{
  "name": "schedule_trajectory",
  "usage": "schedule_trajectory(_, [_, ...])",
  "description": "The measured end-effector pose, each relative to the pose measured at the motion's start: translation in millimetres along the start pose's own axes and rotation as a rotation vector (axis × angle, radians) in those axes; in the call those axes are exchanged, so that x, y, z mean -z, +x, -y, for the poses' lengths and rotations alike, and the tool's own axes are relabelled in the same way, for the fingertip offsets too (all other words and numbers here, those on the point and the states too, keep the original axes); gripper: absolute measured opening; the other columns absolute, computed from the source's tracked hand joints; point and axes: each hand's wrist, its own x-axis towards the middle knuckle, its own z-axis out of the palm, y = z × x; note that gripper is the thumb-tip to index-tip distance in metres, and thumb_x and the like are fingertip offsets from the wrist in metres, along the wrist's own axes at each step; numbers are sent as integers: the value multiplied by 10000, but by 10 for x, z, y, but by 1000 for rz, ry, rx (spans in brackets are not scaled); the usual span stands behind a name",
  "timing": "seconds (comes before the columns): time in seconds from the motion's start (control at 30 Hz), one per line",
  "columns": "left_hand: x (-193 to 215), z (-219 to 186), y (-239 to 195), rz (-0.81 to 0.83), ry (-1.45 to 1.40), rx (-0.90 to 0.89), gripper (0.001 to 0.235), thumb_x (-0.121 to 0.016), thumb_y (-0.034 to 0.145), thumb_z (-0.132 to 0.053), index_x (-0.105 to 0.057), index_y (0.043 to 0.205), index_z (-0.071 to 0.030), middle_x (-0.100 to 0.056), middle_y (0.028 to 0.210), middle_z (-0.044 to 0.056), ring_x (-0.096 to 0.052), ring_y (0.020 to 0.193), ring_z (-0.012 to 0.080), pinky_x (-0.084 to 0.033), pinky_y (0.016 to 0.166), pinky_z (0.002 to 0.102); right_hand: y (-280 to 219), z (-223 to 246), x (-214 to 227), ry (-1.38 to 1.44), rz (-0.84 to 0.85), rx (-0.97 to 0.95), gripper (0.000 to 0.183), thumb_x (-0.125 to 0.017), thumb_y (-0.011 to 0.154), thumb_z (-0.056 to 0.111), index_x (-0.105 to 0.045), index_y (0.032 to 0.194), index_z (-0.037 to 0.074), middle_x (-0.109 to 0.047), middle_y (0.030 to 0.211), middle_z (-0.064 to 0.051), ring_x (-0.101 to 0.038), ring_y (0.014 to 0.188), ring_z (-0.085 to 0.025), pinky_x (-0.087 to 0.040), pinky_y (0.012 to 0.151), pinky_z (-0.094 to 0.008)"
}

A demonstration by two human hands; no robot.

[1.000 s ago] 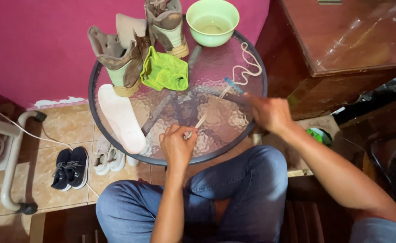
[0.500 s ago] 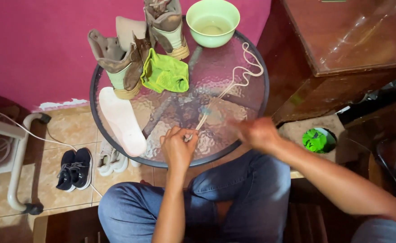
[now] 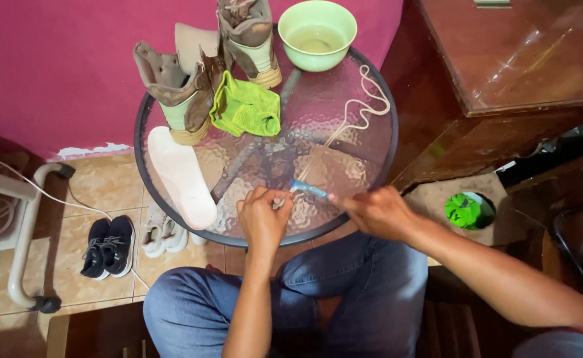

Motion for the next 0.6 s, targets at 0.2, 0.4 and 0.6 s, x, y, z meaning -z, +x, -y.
schedule_trajectory(0.2, [-46,21,-20,-11,25,-19,113,-833,742,-350,-756,720,-270,-597,680,-4,-638,772,220,-453,773,343,79,-493,-41,-154,6,-162,375,-486,954,388,-691,1264,343,-640,590,29,-677,542,-187,-580,561,-371])
schedule_trajectory(0.4, [-37,10,-19,-17,6,-17,102,-834,745,-338,-755,720,-278,-591,678,-14,-634,765,212,-448,768,335,134,152,357,-19,67,40,334,-418,988,148,-650,1227,180,-566,610,58,-662,611,-127,-515,680,-214])
schedule_trajectory(0.6, [-13,-19,-29,-10,7,-20,104,-826,748,-343,-761,723,-265,-598,682,-2,-636,772,220,-445,770,339,82,-626,-127,-204,68,-164,344,-507,924,406,-710,1196,347,-649,578,20,-699,547,-234,-586,576,-411])
